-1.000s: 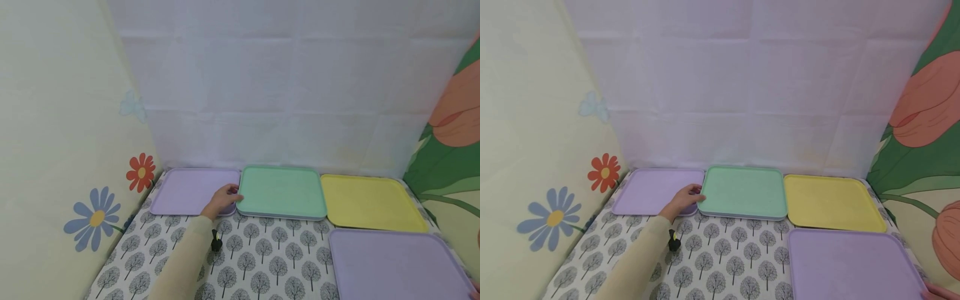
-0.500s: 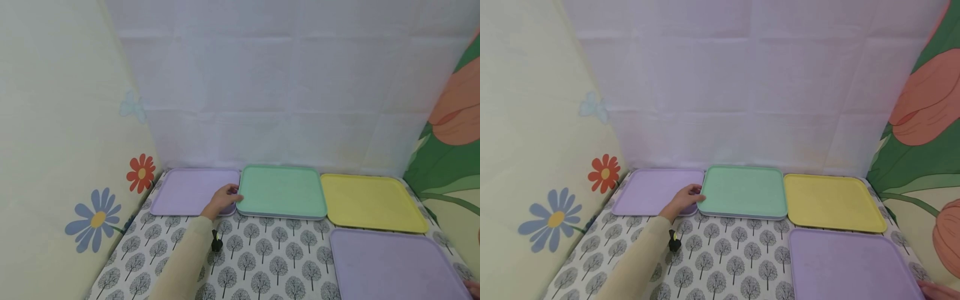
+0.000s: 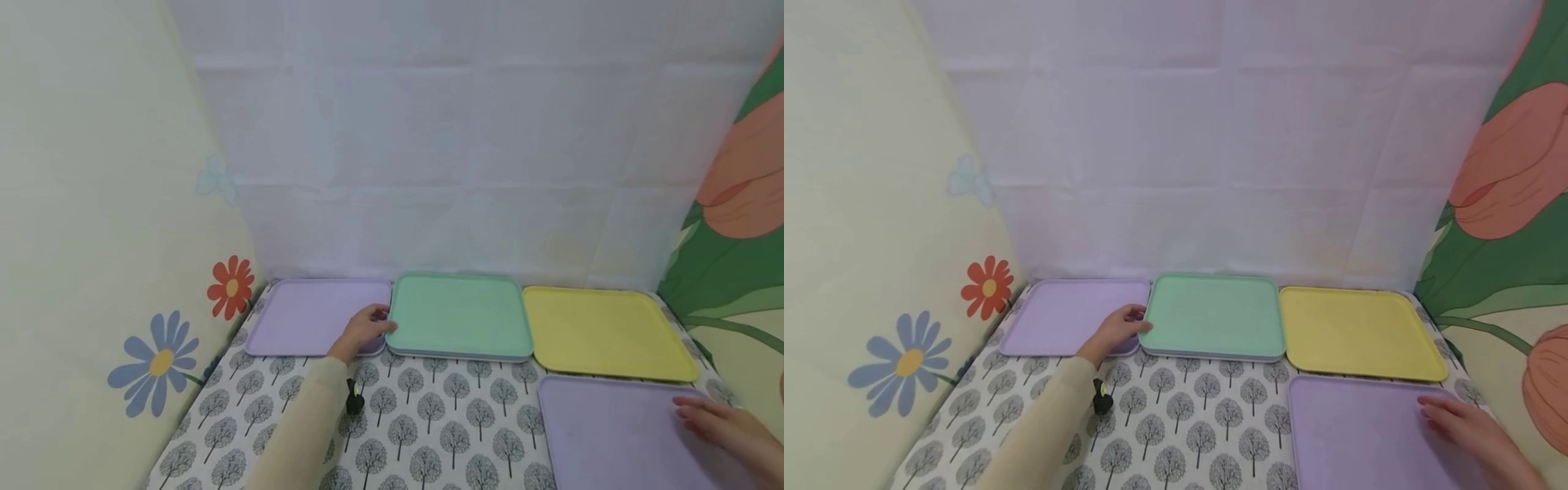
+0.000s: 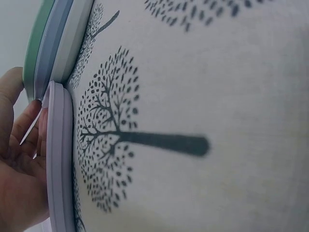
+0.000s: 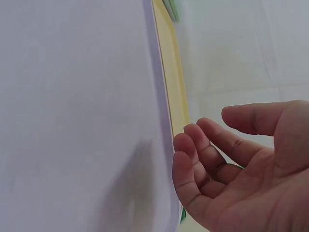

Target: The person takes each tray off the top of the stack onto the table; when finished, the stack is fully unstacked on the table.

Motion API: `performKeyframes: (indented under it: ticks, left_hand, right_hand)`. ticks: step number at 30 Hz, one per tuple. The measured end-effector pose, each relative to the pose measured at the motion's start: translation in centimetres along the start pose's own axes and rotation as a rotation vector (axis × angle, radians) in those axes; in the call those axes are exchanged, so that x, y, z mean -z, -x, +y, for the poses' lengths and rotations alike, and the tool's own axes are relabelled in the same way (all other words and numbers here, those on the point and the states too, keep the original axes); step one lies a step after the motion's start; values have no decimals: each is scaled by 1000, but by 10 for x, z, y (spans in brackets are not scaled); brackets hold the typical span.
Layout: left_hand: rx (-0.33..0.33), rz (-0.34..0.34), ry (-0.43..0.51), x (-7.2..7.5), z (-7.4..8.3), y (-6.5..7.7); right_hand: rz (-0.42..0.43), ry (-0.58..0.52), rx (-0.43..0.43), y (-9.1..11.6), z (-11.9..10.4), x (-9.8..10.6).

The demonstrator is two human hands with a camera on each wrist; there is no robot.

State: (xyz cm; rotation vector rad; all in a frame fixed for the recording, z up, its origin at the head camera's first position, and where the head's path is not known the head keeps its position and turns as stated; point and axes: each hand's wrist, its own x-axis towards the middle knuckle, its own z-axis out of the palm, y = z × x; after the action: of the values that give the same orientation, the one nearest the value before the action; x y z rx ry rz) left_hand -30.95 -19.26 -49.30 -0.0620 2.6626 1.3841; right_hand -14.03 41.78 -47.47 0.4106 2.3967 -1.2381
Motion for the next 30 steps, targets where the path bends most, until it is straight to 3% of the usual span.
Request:
performKeyframes:
  ticks: [5, 9, 19, 30]
  left_hand:
    - [-3, 5, -1, 0, 1, 1]
    - [-1, 2, 0, 0, 3, 2]
    - [-2, 4, 6, 0, 2, -1]
    - [2, -7, 21, 0, 0, 0]
  right_hand:
    - [-15, -64, 210, -8, -34, -23]
    - [-59, -122, 312, -17, -59, -38]
    - [-22, -64, 343, -44, -115, -73]
    - [-15, -191, 390, -78, -147, -109]
